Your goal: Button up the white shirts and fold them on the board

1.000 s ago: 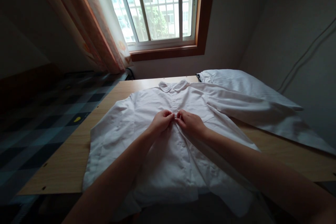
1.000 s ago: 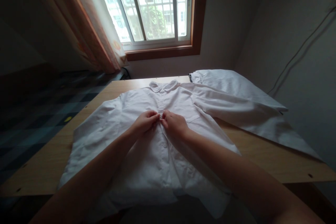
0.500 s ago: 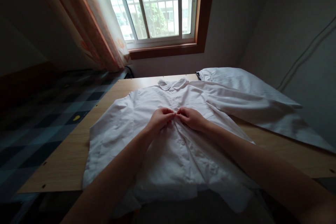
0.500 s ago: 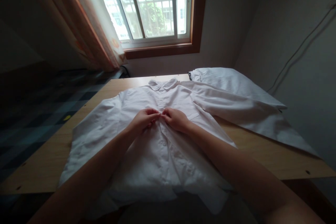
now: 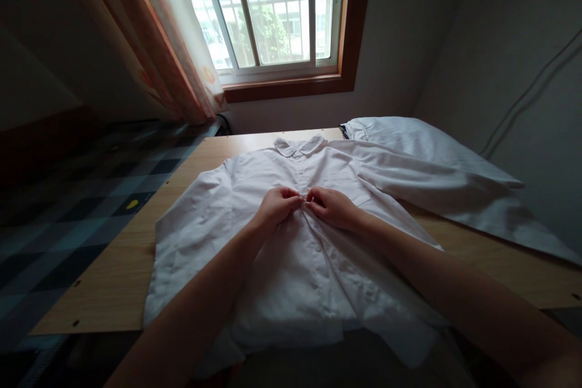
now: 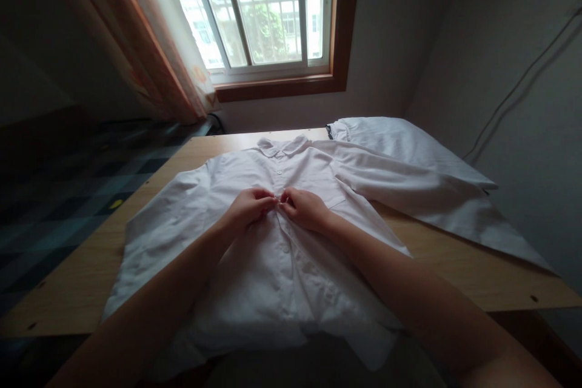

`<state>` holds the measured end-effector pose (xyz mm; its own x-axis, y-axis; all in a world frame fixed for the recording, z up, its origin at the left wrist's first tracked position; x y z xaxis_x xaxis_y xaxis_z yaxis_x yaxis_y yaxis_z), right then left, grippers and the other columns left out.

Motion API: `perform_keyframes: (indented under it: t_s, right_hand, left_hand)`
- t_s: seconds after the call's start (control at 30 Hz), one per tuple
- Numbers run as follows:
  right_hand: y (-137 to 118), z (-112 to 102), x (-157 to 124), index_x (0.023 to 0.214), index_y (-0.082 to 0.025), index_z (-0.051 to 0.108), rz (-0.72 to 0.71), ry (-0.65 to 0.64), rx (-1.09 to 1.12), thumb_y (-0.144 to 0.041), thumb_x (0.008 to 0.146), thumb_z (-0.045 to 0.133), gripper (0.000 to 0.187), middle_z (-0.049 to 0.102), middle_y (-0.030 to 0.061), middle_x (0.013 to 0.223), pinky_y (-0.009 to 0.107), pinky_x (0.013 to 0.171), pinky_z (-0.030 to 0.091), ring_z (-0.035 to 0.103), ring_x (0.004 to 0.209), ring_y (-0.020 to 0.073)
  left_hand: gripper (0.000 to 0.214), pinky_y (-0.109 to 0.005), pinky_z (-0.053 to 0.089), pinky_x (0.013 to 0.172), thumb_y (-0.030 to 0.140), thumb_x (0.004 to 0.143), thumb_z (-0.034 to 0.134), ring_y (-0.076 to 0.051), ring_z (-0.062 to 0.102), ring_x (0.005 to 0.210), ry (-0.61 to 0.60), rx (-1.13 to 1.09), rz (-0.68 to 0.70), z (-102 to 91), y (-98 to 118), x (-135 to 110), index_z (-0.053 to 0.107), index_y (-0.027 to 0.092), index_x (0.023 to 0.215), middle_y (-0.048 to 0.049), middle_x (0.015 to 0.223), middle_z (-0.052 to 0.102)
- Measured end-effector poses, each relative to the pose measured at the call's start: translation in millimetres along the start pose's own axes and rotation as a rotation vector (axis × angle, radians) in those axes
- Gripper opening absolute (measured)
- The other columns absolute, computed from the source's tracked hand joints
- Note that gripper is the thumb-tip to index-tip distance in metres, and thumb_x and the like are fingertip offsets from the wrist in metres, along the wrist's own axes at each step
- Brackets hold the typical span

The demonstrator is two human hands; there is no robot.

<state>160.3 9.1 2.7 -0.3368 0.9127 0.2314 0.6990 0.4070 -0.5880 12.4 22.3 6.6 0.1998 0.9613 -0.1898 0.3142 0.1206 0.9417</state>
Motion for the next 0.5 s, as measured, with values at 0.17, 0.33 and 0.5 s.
perform_keyframes:
  t_s: [0.17, 0.33, 0.5]
  right_hand:
    - [-1.0, 0.1, -0.9, 0.097, -0.019, 0.064, -0.016, -0.012, -0.013, -0.027, 0.091, 0.056, 0.013, 0.07, 0.004, 0.088, 0.026, 0.07, 0.04, 0.062, 0.077, 0.0168]
    - [-2.9, -1.8, -1.3, 0.097, -0.018, 0.065, -0.006, -0.014, -0.036, -0.026, 0.091, 0.055, 0.014, 0.071, 0.0055, 0.089, 0.026, 0.071, 0.04, 0.062, 0.079, 0.0176]
    - [-6.6, -5.8, -0.6, 0.086, -0.017, 0.066, 0.025, -0.036, 0.063, -0.028, 0.093, 0.052, 0.019, 0.069, 0.0029, 0.079, 0.024, 0.065, 0.037, 0.06, 0.072, 0.0151]
  left_hand:
    - [0.015, -0.017, 0.018, 0.034, 0.028, 0.067, 0.066, -0.004, 0.033, 0.033, -0.008, -0.013, -0.011, 0.5, -1.9, 1.6, 0.061, 0.015, 0.073, 0.0091, 0.045, 0.044]
    - [0.016, -0.017, 0.019, 0.034, 0.027, 0.066, 0.066, -0.004, 0.034, 0.034, 0.012, -0.014, -0.012, 0.1, -0.1, -0.3, 0.062, 0.015, 0.076, 0.0087, 0.045, 0.046]
    - [0.016, -0.018, 0.018, 0.033, 0.028, 0.068, 0.067, -0.004, 0.033, 0.033, -0.003, -0.026, -0.014, -0.3, -0.4, -0.1, 0.061, 0.015, 0.075, 0.0087, 0.044, 0.044]
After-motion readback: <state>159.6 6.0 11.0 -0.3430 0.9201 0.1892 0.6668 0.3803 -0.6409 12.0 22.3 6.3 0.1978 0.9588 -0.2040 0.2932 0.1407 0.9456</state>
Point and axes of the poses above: each hand's wrist, its own x-axis towards the middle knuckle, its own z-axis out of the palm, y = z × x, the point moved 5 cm from there along x, towards the middle knuckle
